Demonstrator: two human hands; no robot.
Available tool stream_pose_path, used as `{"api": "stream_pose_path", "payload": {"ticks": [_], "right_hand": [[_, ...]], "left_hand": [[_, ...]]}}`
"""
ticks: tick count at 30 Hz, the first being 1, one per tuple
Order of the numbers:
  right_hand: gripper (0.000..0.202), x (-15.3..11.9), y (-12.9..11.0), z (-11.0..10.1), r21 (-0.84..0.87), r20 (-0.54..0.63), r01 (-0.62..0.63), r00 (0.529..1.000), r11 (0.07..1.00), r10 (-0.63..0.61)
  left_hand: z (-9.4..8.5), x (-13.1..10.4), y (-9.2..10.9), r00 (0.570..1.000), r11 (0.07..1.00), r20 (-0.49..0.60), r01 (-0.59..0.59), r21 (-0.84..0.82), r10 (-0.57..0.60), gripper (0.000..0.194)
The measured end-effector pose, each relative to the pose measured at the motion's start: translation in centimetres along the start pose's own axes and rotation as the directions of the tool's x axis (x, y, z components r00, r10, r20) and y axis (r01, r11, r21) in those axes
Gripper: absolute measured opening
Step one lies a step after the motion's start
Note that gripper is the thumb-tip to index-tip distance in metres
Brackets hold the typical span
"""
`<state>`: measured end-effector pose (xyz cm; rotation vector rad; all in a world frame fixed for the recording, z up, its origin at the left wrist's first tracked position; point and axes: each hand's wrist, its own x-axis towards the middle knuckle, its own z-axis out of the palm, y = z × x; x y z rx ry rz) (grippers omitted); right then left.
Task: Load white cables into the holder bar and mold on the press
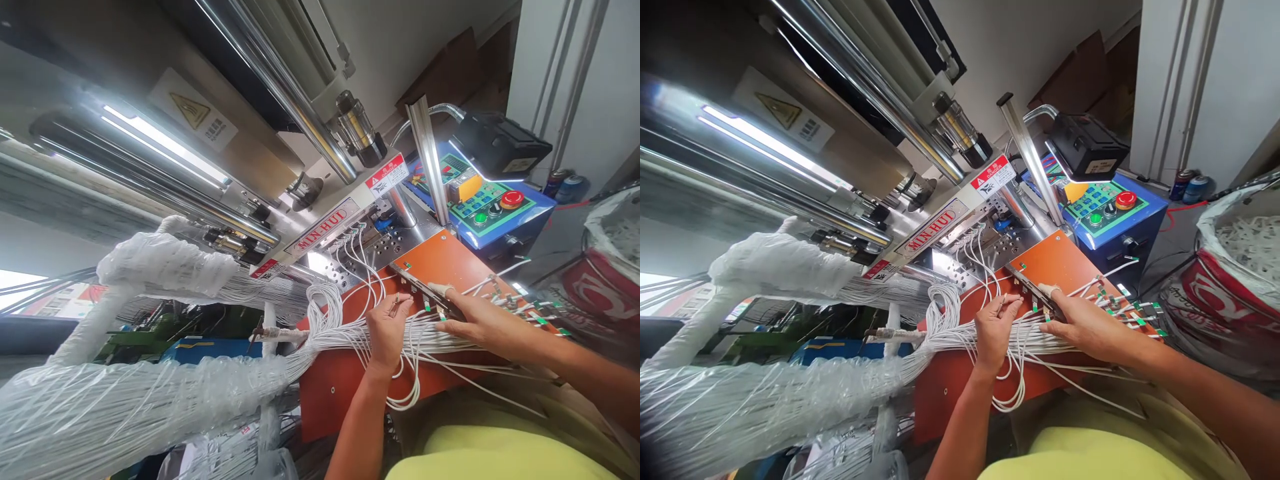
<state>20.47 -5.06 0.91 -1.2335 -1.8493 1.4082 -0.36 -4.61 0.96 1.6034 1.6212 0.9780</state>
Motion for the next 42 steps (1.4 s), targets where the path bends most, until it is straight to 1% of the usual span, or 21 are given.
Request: {"api": "stream_pose_path", "payload": {"ticks": [5, 8, 14, 17, 21, 23, 24, 25, 27, 29, 30, 32, 33, 34, 35, 37, 38, 39, 40, 42], "right_hand": [[0.054, 0.1, -0.2, 0.0, -0.004, 0.000, -0.022, 1.000, 1.000, 0.022], [0.054, 0.1, 0.0, 0.1, 0.002, -0.004, -0.020, 1.000, 1.000, 0.020], [0.057, 0.1, 0.1, -0.1, -0.010, 0.011, -0.028, 1.000, 1.000, 0.029], [0.059, 0.1, 0.1, -0.1, -0.003, 0.018, -0.011, 1.000, 1.000, 0.011], [0.063, 0.2, 0.0, 0.2, -0.030, -0.016, -0.004, 1.000, 1.000, 0.003], [0.062, 0.1, 0.0, 0.3, -0.055, -0.016, -0.025, 1.000, 0.998, 0.024], [0.061, 0.1, 0.1, 0.4, -0.054, -0.010, -0.030, 1.000, 0.998, 0.030], [0.061, 0.0, 0.1, 0.4, -0.043, -0.002, -0.029, 1.000, 0.999, 0.029], [0.062, 0.0, 0.3, 0.5, -0.009, 0.008, -0.020, 1.000, 1.000, 0.020], [0.065, 0.0, 0.5, 0.6, 0.006, -0.002, -0.015, 1.000, 1.000, 0.015], [0.066, 0.1, 0.6, 0.6, 0.004, -0.009, -0.012, 1.000, 1.000, 0.012], [0.067, 0.2, 0.7, 0.7, -0.006, -0.011, -0.005, 1.000, 1.000, 0.005], [0.066, 0.2, 0.7, 0.7, -0.010, -0.004, -0.006, 1.000, 1.000, 0.006], [0.065, 0.3, 0.7, 0.7, -0.012, 0.005, -0.012, 1.000, 1.000, 0.012], [0.064, 0.3, 0.7, 0.7, -0.013, 0.013, -0.021, 1.000, 1.000, 0.021], [0.062, 0.3, 0.8, 0.8, -0.011, 0.009, -0.032, 0.999, 0.999, 0.032], [0.061, 0.3, 0.8, 0.8, -0.013, 0.005, -0.031, 1.000, 0.999, 0.031], [0.059, 0.2, 0.9, 0.9, -0.017, -0.002, -0.025, 1.000, 1.000, 0.025], [0.058, 0.2, 1.0, 0.9, -0.026, -0.012, -0.017, 1.000, 1.000, 0.017], [0.055, 0.2, 1.2, 1.0, -0.048, -0.034, -0.010, 0.999, 0.999, 0.008]], "left_hand": [[0.0, -0.1, 0.0, 0.989, 0.985, 0.059, -0.141, 0.094, 0.136, 0.010], [0.0, 0.0, -0.1, 0.981, 0.977, 0.061, -0.189, 0.095, 0.184, 0.011], [0.3, 0.2, -0.6, 0.977, 0.976, 0.070, -0.206, 0.073, 0.201, 0.011], [0.7, 0.3, -0.8, 0.981, 0.978, 0.041, -0.192, 0.082, 0.189, 0.011], [1.0, 0.7, -0.8, 0.988, 0.985, 0.007, -0.156, 0.074, 0.156, 0.011], [0.8, 1.0, -0.5, 0.993, 0.991, 0.031, -0.118, 0.066, 0.116, 0.009], [0.6, 1.1, -0.3, 0.995, 0.995, 0.058, -0.081, 0.049, 0.079, 0.008], [0.3, 1.2, -0.2, 0.995, 1.000, 0.091, -0.029, 0.011, 0.028, 0.009], [-0.4, 1.3, 0.0, 0.983, 0.984, 0.156, 0.119, -0.132, -0.098, 0.017], [-1.2, 1.4, -0.1, 0.963, 0.914, 0.176, 0.254, -0.318, -0.206, 0.027], [-1.5, 1.4, -0.2, 0.956, 0.871, 0.165, 0.291, -0.396, -0.244, 0.031], [-2.0, 1.5, -0.3, 0.950, 0.820, 0.132, 0.311, -0.481, -0.282, 0.036], [-2.0, 1.6, -0.3, 0.954, 0.825, 0.112, 0.297, -0.482, -0.278, 0.036], [-2.0, 1.6, 0.0, 0.963, 0.853, 0.079, 0.265, -0.449, -0.258, 0.035], [-1.9, 1.6, 0.3, 0.975, 0.899, 0.035, 0.217, -0.381, -0.220, 0.033], [-1.3, 1.7, 1.6, 0.995, 0.985, -0.054, 0.069, -0.159, -0.078, 0.028], [-0.9, 1.8, 2.3, 0.998, 0.999, -0.069, -0.017, -0.036, 0.015, 0.027], [-0.3, 1.9, 3.1, 0.993, 0.992, -0.051, -0.101, 0.069, 0.105, 0.028], [0.3, 2.1, 3.9, 0.984, 0.973, -0.010, -0.176, 0.147, 0.179, 0.029], [1.8, 2.6, 5.0, 0.961, 0.935, 0.084, -0.277, 0.222, 0.264, 0.029]]}}
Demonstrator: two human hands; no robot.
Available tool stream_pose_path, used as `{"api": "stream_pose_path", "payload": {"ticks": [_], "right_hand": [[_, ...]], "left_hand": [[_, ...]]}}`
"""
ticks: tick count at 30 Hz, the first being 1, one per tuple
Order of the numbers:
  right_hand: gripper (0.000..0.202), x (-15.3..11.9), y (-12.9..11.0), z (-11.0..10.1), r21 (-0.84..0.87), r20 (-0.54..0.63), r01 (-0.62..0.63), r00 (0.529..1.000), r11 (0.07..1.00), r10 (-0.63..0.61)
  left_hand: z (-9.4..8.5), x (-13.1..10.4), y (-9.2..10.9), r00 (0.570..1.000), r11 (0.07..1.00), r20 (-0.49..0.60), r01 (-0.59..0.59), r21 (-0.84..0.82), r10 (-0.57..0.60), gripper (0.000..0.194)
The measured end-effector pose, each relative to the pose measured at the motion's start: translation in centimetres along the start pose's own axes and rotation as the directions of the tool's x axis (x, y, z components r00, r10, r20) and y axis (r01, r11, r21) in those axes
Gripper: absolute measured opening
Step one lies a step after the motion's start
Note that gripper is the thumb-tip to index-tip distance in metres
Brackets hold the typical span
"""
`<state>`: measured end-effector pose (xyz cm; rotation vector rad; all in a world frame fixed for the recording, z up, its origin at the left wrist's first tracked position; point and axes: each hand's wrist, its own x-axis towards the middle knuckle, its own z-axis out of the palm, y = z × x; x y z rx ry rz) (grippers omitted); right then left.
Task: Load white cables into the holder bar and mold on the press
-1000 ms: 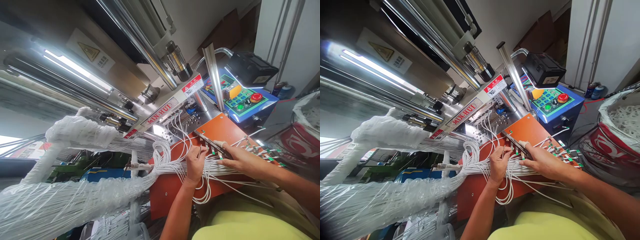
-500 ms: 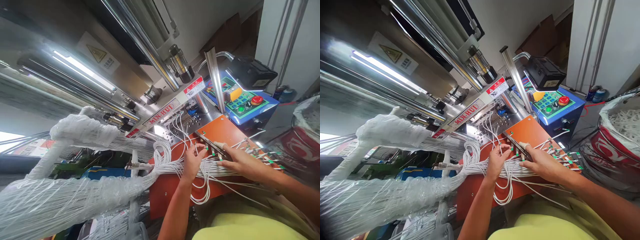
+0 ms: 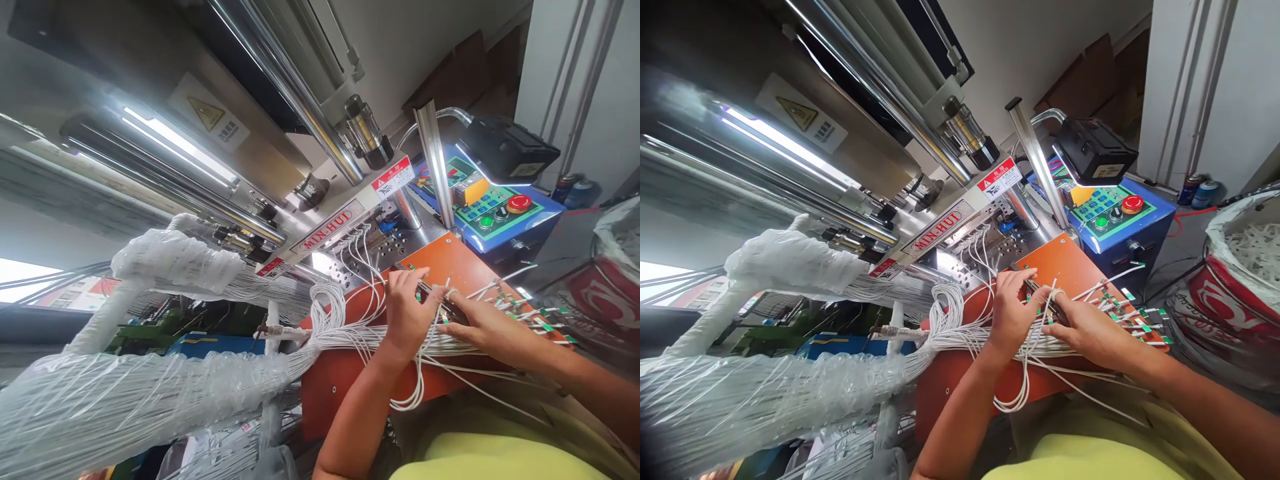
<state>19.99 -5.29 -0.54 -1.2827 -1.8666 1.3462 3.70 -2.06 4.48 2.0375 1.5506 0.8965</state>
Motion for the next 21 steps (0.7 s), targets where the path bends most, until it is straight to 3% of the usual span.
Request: {"api": "stream_pose_path", "payload": {"ticks": [3, 6, 9, 11, 14, 16, 21], "right_hand": [[0.054, 0.0, 0.2, 0.1, -0.021, -0.016, -0.008, 1.000, 1.000, 0.008], [0.054, 0.0, 0.1, 0.1, -0.022, -0.010, -0.020, 1.000, 1.000, 0.020], [0.058, 0.0, 0.1, 0.1, 0.006, -0.009, -0.028, 1.000, 1.000, 0.028], [0.064, 0.0, 0.1, 0.0, 0.042, -0.002, -0.013, 1.000, 0.999, 0.013], [0.069, 0.0, 0.2, 0.0, 0.066, 0.029, -0.008, 1.000, 0.998, 0.006], [0.069, 0.0, 0.2, 0.0, 0.062, 0.049, -0.023, 0.999, 0.998, 0.020], [0.069, 0.0, 0.3, -0.1, 0.076, 0.070, -0.031, 0.997, 0.997, 0.026]], "left_hand": [[2.0, 1.0, 0.7, 0.996, 1.000, 0.083, 0.012, -0.029, -0.009, 0.018], [3.1, 1.1, 0.5, 0.982, 0.953, 0.156, 0.143, -0.269, -0.103, 0.007], [2.1, 0.8, -0.2, 0.960, 0.767, 0.191, 0.279, -0.578, -0.205, 0.010], [0.3, 0.6, -0.9, 0.954, 0.687, 0.138, 0.287, -0.667, -0.265, 0.012], [-2.7, 0.1, -2.4, 0.957, 0.768, -0.017, 0.222, -0.601, -0.289, 0.014], [-3.7, -0.4, -3.6, 0.962, 0.853, -0.087, 0.185, -0.487, -0.258, 0.014], [-2.3, -1.9, -6.2, 0.996, 0.981, -0.084, 0.009, -0.193, -0.026, 0.003]]}}
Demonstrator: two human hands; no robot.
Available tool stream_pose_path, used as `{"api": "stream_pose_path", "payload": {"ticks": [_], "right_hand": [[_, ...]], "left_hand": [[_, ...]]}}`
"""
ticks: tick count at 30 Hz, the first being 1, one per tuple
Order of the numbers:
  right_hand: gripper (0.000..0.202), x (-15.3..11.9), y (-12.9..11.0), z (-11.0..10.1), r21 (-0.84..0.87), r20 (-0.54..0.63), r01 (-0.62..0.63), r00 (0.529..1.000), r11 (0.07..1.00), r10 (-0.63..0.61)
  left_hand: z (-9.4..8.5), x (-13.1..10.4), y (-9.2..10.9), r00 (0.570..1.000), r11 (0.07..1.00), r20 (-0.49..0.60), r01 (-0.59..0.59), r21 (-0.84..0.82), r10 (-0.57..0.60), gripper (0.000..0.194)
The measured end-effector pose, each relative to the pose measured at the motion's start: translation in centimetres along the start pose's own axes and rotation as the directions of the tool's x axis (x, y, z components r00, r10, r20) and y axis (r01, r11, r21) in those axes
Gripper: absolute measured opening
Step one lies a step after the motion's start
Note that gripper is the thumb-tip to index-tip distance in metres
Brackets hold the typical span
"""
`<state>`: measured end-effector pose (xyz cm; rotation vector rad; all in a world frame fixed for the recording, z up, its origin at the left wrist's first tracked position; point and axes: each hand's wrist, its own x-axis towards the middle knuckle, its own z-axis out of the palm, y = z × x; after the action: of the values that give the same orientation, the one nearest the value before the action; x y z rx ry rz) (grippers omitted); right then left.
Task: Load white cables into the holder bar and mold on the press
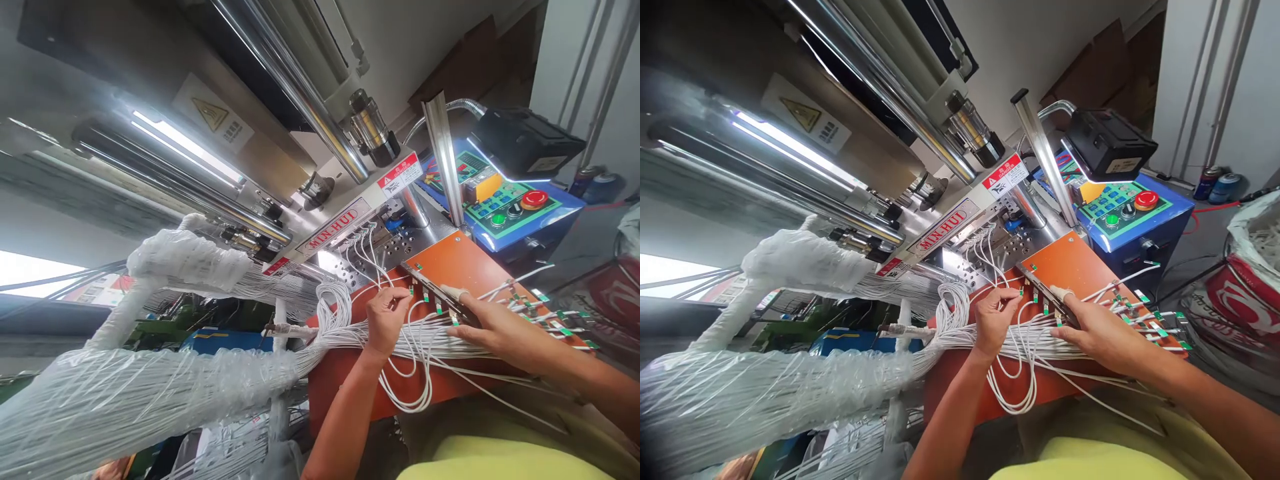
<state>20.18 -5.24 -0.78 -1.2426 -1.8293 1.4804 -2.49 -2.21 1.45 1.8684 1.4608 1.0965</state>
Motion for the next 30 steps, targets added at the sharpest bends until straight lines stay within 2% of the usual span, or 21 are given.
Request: {"api": "stream_pose_path", "payload": {"ticks": [3, 6, 13, 21, 25, 28, 30], "right_hand": [[0.070, 0.0, 0.0, 0.0, 0.010, 0.009, 0.001, 1.000, 1.000, -0.001], [0.069, 0.0, -0.3, -0.2, 0.006, 0.009, 0.007, 1.000, 1.000, -0.007], [0.069, -0.1, -1.1, -0.4, 0.031, 0.014, 0.019, 1.000, 0.999, -0.020], [0.065, 0.2, -0.8, -0.5, 0.009, 0.015, 0.044, 0.999, 0.999, -0.044], [0.060, 0.1, -0.8, -0.3, -0.099, 0.030, 0.036, 0.999, 0.994, -0.033], [0.062, 0.1, -0.9, 0.2, -0.288, 0.010, -0.025, 1.000, 0.957, 0.030], [0.067, 0.3, -0.9, 0.7, -0.438, -0.039, -0.092, 0.996, 0.894, 0.083]], "left_hand": [[1.1, -0.3, -1.2, 0.992, 0.991, 0.041, -0.122, 0.055, 0.120, 0.009], [1.4, -0.1, -1.6, 0.988, 0.986, 0.045, -0.151, 0.073, 0.148, 0.011], [1.1, 0.3, -1.2, 0.996, 0.997, 0.067, -0.059, 0.051, 0.056, 0.012], [1.2, 0.3, -1.6, 0.996, 1.000, 0.084, 0.001, 0.029, -0.004, 0.013], [1.1, 0.3, -1.8, 0.997, 1.000, 0.080, 0.023, 0.007, -0.023, 0.013], [1.1, 0.3, -2.0, 0.997, 1.000, 0.081, -0.002, 0.011, 0.001, 0.012], [1.1, 0.3, -2.2, 0.997, 0.998, 0.069, -0.038, 0.042, 0.035, 0.010]]}}
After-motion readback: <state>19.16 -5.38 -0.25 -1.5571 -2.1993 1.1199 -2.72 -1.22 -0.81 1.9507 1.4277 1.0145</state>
